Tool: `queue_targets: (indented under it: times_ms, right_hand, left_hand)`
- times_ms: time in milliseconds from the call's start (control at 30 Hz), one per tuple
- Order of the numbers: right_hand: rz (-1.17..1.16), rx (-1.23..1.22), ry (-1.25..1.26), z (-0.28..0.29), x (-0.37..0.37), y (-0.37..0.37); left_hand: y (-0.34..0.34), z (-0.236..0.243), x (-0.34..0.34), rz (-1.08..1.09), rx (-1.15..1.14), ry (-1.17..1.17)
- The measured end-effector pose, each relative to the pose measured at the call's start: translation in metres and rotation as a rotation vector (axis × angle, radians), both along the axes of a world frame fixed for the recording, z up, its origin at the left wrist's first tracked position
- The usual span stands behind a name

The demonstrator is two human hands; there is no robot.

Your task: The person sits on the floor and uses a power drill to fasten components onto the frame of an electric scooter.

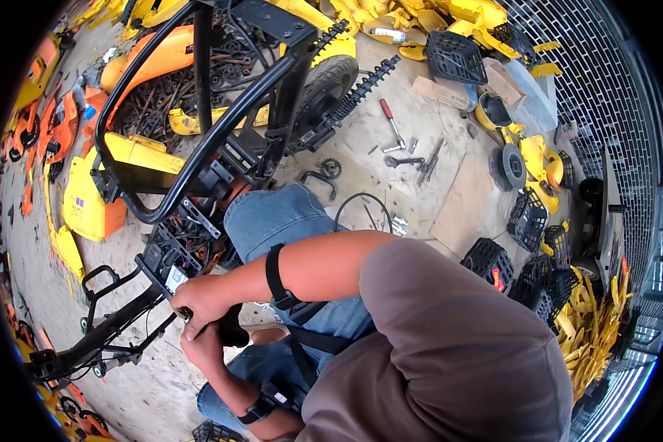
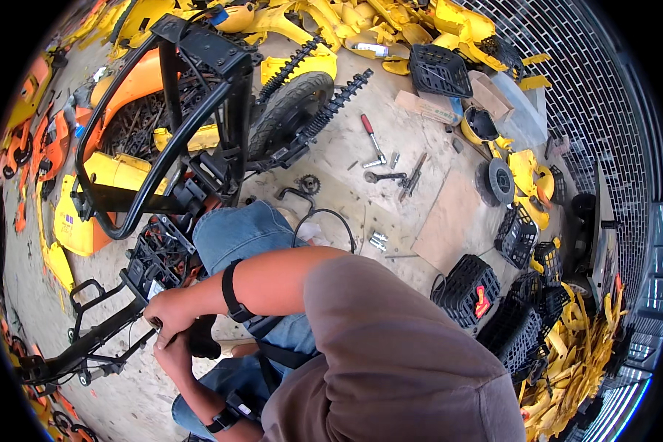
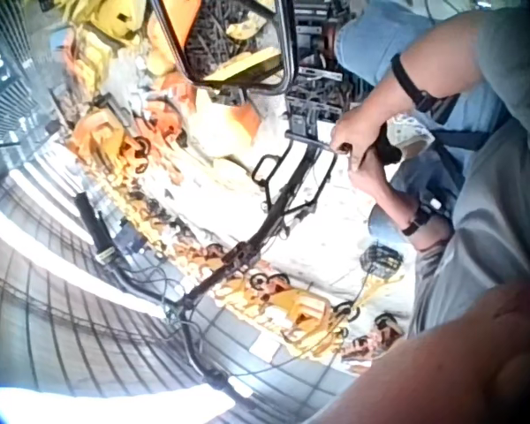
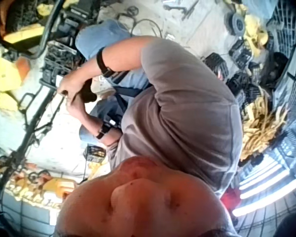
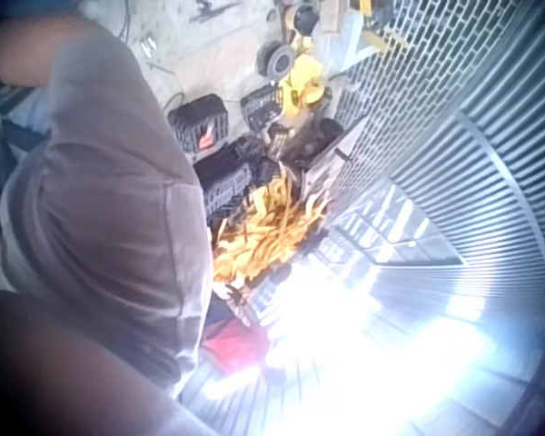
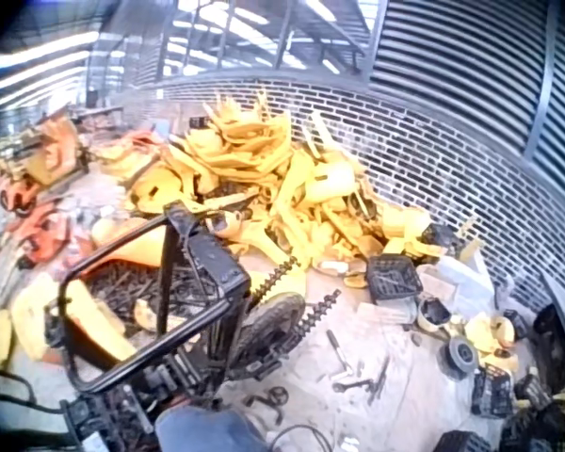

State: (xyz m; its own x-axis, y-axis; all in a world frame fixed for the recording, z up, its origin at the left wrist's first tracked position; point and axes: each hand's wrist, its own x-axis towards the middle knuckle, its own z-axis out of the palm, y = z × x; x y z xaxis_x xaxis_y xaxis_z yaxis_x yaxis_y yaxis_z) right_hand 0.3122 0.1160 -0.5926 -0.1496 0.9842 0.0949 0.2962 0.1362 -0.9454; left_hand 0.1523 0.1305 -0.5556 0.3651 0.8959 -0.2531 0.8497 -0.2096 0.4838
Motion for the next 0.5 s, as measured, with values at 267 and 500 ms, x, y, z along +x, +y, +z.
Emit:
queue_targets:
  times_ms: [267, 500]
  right_hand:
    - [0.116, -0.074, 0.231, -0.009, 0.010, 0.028]
    - [-0.262, -0.120, 0.075, -0.013, 0.036, 0.011]
  left_hand:
    - [0.028, -0.010, 0.013, -0.085, 0.137, -0.014]
    - [0.035, -0.011, 0.045, -0.280, -0.029, -0.160]
